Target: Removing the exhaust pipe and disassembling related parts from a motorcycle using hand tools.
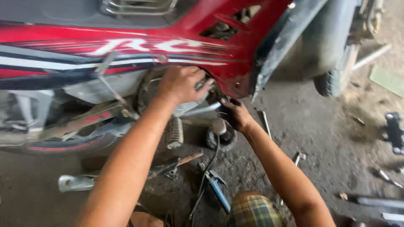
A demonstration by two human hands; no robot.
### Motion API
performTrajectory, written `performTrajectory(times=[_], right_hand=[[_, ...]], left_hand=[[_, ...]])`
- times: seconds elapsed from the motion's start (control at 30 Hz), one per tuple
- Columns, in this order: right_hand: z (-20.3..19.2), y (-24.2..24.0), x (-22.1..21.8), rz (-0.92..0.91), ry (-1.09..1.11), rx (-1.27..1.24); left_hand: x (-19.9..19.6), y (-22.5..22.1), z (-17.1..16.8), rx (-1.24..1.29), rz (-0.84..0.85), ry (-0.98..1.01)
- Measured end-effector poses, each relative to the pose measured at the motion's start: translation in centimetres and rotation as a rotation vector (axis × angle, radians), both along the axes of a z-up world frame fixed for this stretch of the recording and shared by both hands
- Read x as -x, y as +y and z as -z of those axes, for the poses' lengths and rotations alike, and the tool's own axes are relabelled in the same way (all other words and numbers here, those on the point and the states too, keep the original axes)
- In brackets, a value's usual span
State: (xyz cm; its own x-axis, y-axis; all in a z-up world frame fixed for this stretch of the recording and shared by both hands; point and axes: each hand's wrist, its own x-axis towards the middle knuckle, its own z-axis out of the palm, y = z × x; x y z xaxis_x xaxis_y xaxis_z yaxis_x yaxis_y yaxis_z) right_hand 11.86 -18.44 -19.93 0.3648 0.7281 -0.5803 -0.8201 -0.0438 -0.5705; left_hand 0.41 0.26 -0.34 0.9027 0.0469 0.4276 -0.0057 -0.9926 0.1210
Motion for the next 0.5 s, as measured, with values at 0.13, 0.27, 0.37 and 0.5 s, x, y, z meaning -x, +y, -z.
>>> performTrajectory(times=[0.13,0.27,0.37,0.5], right_hand=[[2.8,-0.8,-1.9,-0.183,0.06,-0.067],[3.3,-0.8,-3.9,-0.378,-0.01,-0.119],[3.7,-0.3,-2.4,-0.302,-0.017,-0.086],[3.0,0.0,-1.8,-0.246,-0.104,-0.006]], left_hand=[[0.5,0.1,1.2,-0.075,-0.03,0.043],[0.2,0.6,0.8,-0.096,-0.017,0.054],[0.2,0.6,1.4,-0.092,-0.045,0.171],[0.2,0.3,0.7,-0.167,-0.02,0.097]])
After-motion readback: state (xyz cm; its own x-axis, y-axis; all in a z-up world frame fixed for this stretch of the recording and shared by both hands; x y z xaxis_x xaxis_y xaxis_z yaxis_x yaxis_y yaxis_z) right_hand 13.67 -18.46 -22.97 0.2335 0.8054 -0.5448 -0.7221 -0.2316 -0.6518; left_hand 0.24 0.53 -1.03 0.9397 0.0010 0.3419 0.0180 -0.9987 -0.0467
